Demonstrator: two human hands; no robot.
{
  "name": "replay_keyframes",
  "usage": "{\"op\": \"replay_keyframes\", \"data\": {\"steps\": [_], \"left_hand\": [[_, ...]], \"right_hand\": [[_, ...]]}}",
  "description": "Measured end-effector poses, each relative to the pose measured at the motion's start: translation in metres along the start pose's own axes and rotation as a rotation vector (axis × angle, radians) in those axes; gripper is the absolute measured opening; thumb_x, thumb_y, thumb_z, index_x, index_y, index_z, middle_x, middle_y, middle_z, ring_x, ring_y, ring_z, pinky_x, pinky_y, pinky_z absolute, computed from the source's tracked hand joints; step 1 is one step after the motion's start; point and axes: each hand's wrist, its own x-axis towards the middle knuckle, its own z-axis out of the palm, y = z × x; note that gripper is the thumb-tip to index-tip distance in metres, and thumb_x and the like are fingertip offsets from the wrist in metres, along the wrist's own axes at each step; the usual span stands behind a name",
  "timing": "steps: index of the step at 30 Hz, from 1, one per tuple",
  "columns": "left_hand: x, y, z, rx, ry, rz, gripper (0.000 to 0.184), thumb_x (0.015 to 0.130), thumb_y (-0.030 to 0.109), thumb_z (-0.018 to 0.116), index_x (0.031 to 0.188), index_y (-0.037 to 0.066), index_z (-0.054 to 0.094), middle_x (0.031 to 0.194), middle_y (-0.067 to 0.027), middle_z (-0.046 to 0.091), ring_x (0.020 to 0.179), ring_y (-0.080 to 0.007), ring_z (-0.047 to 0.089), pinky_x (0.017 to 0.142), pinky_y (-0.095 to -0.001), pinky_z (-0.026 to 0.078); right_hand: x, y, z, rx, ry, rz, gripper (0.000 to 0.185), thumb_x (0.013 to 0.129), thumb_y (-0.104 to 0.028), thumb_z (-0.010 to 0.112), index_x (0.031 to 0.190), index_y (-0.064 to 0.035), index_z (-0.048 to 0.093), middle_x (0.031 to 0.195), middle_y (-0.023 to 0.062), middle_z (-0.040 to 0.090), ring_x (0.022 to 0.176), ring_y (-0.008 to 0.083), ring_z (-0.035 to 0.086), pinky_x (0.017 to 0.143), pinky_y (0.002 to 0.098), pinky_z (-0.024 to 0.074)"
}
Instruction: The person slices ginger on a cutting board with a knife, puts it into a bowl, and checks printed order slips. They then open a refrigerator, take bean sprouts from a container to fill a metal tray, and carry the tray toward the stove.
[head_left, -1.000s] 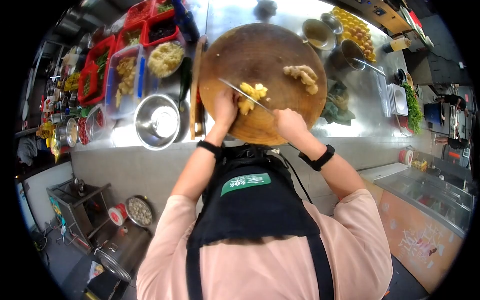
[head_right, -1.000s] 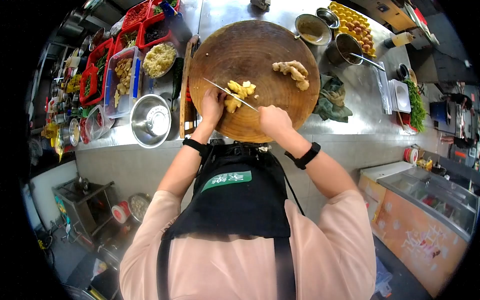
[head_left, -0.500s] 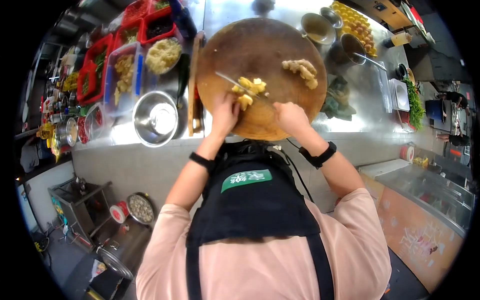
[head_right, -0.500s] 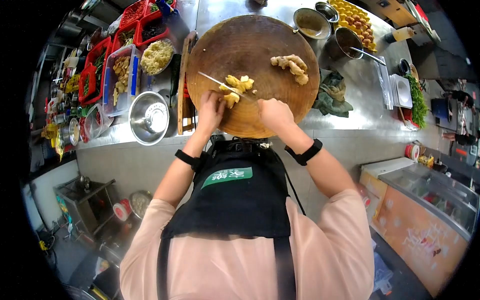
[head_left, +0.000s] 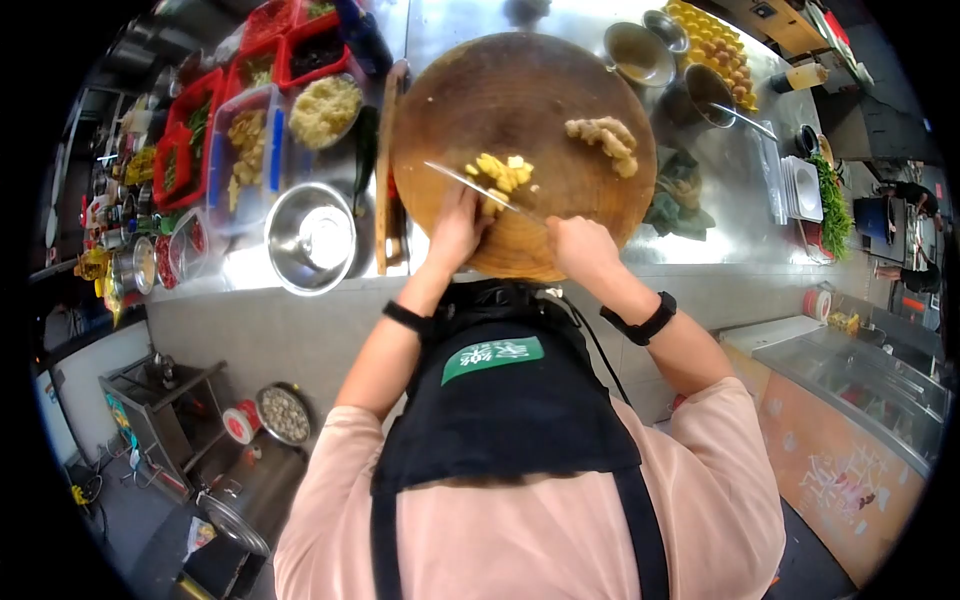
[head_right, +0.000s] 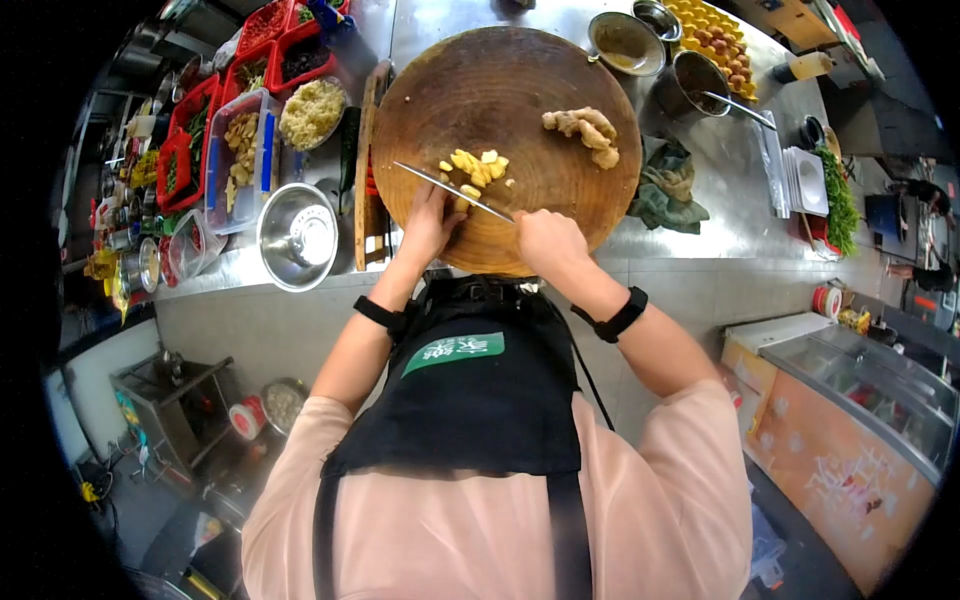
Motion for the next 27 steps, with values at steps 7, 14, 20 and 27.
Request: {"op": "replay_keyframes", "data": {"steps": [7,14,20,27], "left_hand": [[-0.002,0.0,-0.004,-0.07,-0.003,-0.043,0.046,0.07,0.002,0.074,0.112,0.0,0.055,0.111,-0.0189,0.054,0.102,-0.0405,0.051,0.086,-0.0449,0.045],[0.004,0.003,-0.008,-0.054,-0.011,-0.035,0.036,0.074,0.005,0.073,0.104,-0.001,0.055,0.106,-0.0198,0.054,0.098,-0.0408,0.052,0.083,-0.0457,0.046],[0.004,-0.007,-0.012,-0.051,-0.045,0.011,0.035,0.076,0.007,0.073,0.104,-0.001,0.055,0.105,-0.0195,0.053,0.097,-0.0405,0.053,0.081,-0.044,0.047],[0.002,-0.013,-0.008,-0.089,-0.018,0.016,0.033,0.075,0.008,0.074,0.101,-0.001,0.055,0.105,-0.0188,0.053,0.095,-0.0399,0.055,0.079,-0.0432,0.047]], "right_hand": [[-0.005,-0.004,-0.007,0.021,-0.046,0.014,0.015,0.084,-0.011,0.052,0.087,-0.0019,0.064,0.075,0.0222,0.066,0.075,0.0399,0.067,0.066,0.0487,0.0537],[0.039,-0.014,0.023,0.003,-0.007,-0.003,0.015,0.083,-0.01,0.051,0.086,-0.0024,0.064,0.08,0.021,0.067,0.079,0.0382,0.067,0.069,0.0475,0.0544],[0.034,-0.015,0.011,0.032,0.003,-0.012,0.016,0.084,-0.011,0.05,0.087,-0.0042,0.064,0.079,0.0205,0.067,0.079,0.0388,0.067,0.069,0.0484,0.0542],[0.006,-0.008,-0.002,0.031,-0.06,0.038,0.016,0.084,-0.011,0.051,0.086,-0.004,0.065,0.077,0.0213,0.067,0.075,0.0405,0.067,0.067,0.0497,0.0537]]}}
